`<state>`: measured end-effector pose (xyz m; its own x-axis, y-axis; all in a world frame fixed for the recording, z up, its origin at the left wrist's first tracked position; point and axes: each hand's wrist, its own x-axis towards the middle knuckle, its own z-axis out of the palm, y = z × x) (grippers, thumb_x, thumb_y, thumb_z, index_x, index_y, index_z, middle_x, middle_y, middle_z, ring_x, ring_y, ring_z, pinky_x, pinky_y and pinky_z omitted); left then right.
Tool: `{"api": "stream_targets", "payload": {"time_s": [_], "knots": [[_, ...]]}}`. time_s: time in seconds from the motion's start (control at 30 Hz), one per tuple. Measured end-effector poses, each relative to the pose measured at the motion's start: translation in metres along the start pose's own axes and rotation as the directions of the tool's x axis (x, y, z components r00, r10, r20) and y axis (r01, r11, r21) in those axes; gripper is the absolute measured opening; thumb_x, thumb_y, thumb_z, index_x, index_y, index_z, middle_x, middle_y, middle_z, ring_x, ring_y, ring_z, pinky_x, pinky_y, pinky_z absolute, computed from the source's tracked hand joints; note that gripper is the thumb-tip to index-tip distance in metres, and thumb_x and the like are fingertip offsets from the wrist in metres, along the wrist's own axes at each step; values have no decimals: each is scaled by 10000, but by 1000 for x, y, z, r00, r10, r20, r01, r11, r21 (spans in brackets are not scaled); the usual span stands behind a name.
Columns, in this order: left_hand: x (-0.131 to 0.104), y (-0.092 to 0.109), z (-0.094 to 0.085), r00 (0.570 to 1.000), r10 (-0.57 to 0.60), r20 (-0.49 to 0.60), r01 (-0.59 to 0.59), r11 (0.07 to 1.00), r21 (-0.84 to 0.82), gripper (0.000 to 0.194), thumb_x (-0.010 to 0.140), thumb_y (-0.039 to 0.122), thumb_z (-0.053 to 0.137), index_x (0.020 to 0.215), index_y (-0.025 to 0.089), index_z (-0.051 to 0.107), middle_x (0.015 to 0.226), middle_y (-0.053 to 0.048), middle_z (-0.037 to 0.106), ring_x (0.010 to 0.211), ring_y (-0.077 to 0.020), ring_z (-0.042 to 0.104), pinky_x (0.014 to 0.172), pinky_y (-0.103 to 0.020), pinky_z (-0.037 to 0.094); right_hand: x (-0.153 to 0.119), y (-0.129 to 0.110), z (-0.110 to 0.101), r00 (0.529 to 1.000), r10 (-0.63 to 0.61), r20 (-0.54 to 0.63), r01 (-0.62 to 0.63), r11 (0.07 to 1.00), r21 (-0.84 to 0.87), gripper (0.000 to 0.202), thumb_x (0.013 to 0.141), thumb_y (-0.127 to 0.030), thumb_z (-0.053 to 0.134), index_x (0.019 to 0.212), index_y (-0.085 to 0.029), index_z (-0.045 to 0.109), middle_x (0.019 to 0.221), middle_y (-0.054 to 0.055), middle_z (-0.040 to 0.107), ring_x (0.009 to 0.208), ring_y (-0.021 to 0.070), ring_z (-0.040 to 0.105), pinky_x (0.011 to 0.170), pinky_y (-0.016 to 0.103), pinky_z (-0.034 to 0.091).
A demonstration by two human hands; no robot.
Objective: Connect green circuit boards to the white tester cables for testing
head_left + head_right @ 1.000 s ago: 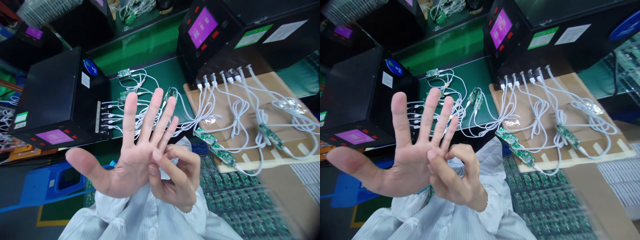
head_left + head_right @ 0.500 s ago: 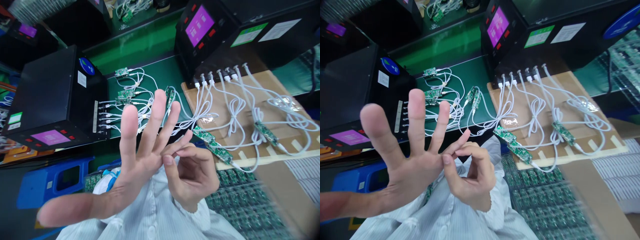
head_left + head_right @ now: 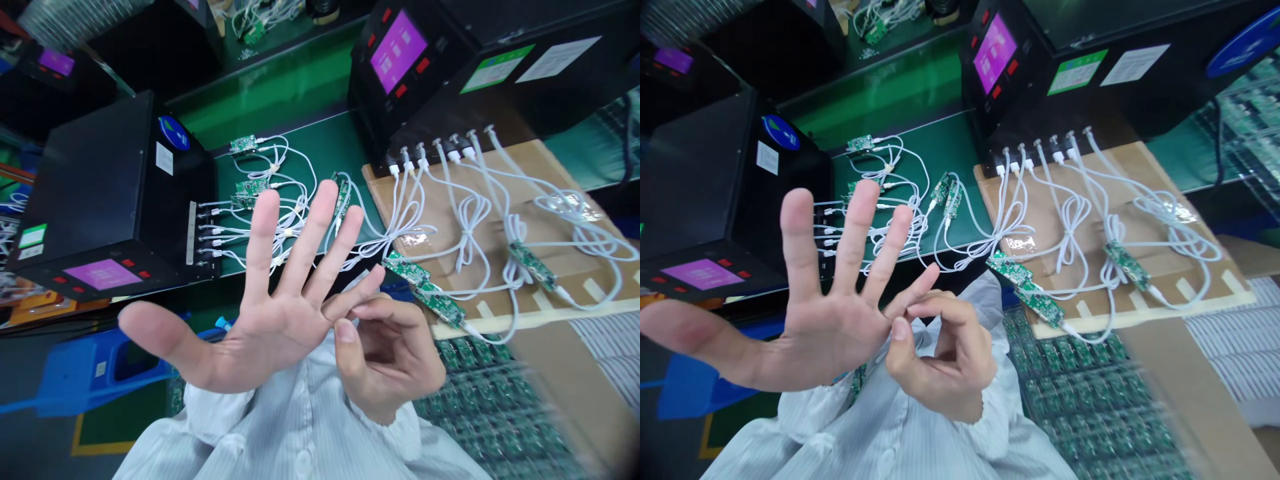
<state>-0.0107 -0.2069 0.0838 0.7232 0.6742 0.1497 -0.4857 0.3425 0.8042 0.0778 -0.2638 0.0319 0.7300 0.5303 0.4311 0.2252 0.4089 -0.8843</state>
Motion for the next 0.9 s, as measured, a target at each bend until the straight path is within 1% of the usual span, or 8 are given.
{"api": "stream_targets", "payload": {"time_s": [0.13,0.3,0.43,0.5,0.57,0.67,0.83,0.9], "knots": [[5,0,1,995,-56,-85,54,998,-25,1011,757,1033,93,1608,555,-171,1753,222,18,1596,-309,-237,1302,-599,174,0,2,0,1000,-26,3,26,1000,11,198,794,-71,648,934,-211,661,734,-26,664,576,140,665,474,239,531],[6,-2,0,996,-19,-86,10,995,-95,986,785,1011,94,1626,547,-131,1756,197,85,1605,-293,-225,1292,-593,227,1,2,2,999,-25,30,23,998,65,182,828,-87,655,949,-221,635,719,-27,631,575,148,653,487,265,546],[3,-5,-3,994,-44,-104,40,998,-41,1048,750,1041,165,1640,545,-79,1757,183,95,1615,-325,-191,1279,-612,248,2,1,2,995,32,90,-40,994,99,236,815,-71,675,964,-231,586,719,-41,617,581,149,669,508,265,557],[1,-6,-4,995,-41,-91,39,999,-24,1083,733,1053,191,1649,532,-60,1758,179,93,1615,-334,-189,1280,-613,238,3,-1,1,991,74,112,-87,990,111,255,802,-58,676,956,-230,565,718,-42,627,589,150,677,515,259,557],[1,-6,-5,998,-27,-53,26,999,-23,1079,739,1048,160,1653,518,-59,1757,175,103,1617,-331,-182,1285,-605,226,4,-3,-1,986,108,130,-123,986,110,252,797,-61,676,943,-227,555,713,-42,632,585,149,673,514,254,555],[2,-6,-5,1000,-17,-16,16,1000,-20,1054,745,1037,85,1648,518,-80,1754,174,120,1621,-324,-157,1282,-599,237,6,-4,-3,983,125,135,-139,986,95,241,792,-73,677,939,-224,560,719,-41,627,560,137,653,499,243,544],[7,-5,-4,996,-49,-71,47,998,-40,1059,733,1044,69,1643,528,-88,1757,179,89,1613,-315,-183,1274,-609,248,3,1,-5,987,108,122,-120,988,94,245,789,-79,666,967,-227,586,769,-30,594,572,131,632,509,246,538],[8,-5,-3,991,-64,-114,58,996,-63,1059,727,1046,53,1643,534,-82,1754,188,81,1607,-306,-205,1278,-613,229,0,3,-3,991,99,95,-109,988,110,254,786,-78,658,979,-233,603,805,-13,581,630,150,644,573,283,575]]}}
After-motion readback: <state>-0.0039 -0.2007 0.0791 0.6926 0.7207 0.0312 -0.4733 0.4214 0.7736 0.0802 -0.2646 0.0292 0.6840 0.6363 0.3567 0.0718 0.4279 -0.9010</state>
